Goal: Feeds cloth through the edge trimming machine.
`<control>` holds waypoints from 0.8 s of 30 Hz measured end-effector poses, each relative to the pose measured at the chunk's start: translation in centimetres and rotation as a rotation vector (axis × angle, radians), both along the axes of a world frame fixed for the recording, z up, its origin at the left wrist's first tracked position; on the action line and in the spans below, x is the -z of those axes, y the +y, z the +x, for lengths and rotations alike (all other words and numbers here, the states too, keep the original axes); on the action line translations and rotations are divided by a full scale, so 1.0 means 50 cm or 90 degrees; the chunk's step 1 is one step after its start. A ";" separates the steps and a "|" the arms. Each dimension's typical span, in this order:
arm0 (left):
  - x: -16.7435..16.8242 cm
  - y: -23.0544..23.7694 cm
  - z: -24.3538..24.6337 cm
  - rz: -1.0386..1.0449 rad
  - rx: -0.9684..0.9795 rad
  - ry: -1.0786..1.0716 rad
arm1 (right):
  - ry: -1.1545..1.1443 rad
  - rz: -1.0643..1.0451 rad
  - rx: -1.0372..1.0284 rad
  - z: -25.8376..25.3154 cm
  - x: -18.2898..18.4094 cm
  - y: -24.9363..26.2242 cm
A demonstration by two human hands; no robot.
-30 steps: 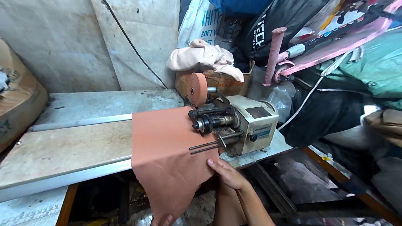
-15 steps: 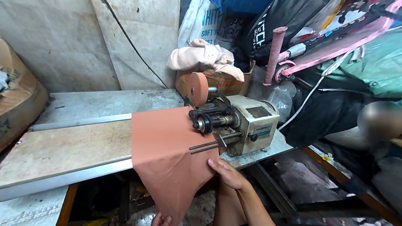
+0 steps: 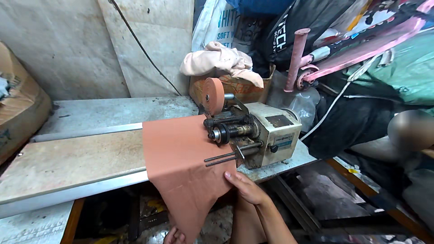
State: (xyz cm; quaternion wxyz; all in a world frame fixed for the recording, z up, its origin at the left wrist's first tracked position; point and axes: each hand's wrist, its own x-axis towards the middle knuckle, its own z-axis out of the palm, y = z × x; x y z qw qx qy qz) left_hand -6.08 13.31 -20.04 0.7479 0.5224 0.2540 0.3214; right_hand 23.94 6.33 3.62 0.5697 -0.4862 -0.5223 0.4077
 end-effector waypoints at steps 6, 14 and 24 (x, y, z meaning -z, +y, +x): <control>-0.005 -0.004 0.001 -0.005 -0.003 0.001 | 0.000 -0.004 0.005 0.000 0.000 -0.001; -0.005 -0.002 0.000 0.008 0.002 0.008 | 0.000 0.002 0.000 0.000 0.001 0.000; -0.002 -0.001 0.003 0.025 0.002 0.015 | -0.003 0.005 -0.006 0.002 0.002 0.001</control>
